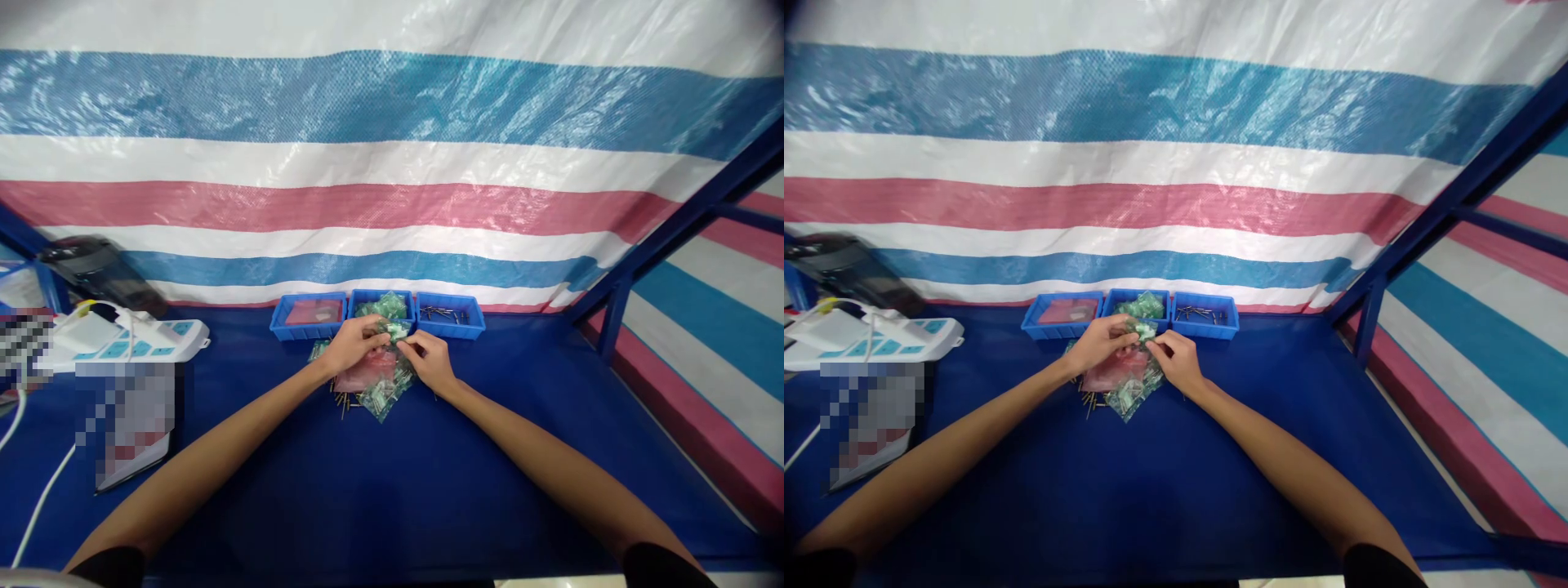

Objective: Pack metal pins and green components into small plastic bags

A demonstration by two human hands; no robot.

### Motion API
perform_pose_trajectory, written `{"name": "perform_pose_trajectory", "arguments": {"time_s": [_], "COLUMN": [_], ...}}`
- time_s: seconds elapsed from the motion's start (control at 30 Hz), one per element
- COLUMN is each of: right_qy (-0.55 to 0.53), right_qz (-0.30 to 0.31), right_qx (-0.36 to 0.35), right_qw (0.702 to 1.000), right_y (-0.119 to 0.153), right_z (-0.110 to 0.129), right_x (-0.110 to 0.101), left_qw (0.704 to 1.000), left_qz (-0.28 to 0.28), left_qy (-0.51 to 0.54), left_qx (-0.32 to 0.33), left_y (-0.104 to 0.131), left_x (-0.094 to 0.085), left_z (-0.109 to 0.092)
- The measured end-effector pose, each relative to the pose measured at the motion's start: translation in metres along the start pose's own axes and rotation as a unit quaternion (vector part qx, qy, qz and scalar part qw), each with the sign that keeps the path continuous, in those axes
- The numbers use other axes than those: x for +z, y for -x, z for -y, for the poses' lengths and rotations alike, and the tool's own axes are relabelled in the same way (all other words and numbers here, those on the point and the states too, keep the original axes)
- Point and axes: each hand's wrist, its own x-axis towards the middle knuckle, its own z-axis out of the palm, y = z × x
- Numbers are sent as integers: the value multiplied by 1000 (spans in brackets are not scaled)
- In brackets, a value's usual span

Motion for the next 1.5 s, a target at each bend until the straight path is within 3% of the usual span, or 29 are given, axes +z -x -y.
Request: {"name": "perform_pose_trajectory", "arguments": {"time_s": [0.17, 0.43, 0.53, 0.67, 0.87, 1.2, 1.4, 1.5], "right_qy": [-8, -80, -67, -46, -52, -27, -55, -81], "right_qz": [18, 13, 27, 38, 25, 13, 2, -17], "right_qx": [6, 54, 42, 46, 52, 14, 43, 69], "right_qw": [1000, 995, 997, 997, 997, 999, 998, 994], "right_y": [0, 3, 3, 3, 4, 3, 3, 3], "right_z": [0, 0, -1, -1, 0, 2, 0, -2], "right_x": [-1, -1, -1, -1, -1, 0, 0, 1], "left_qw": [1000, 972, 972, 986, 995, 981, 972, 966], "left_qz": [24, 85, 38, -39, -6, 16, -12, -82], "left_qy": [4, -208, -218, -152, -103, -188, -218, -224], "left_qx": [-4, 73, 85, 53, 11, 53, 81, 99], "left_y": [-2, 0, 0, -2, -4, 2, 0, -6], "left_x": [-3, -15, -15, -10, -7, -14, -8, -13], "left_z": [1, -12, -14, -7, 5, -14, -16, -15]}}
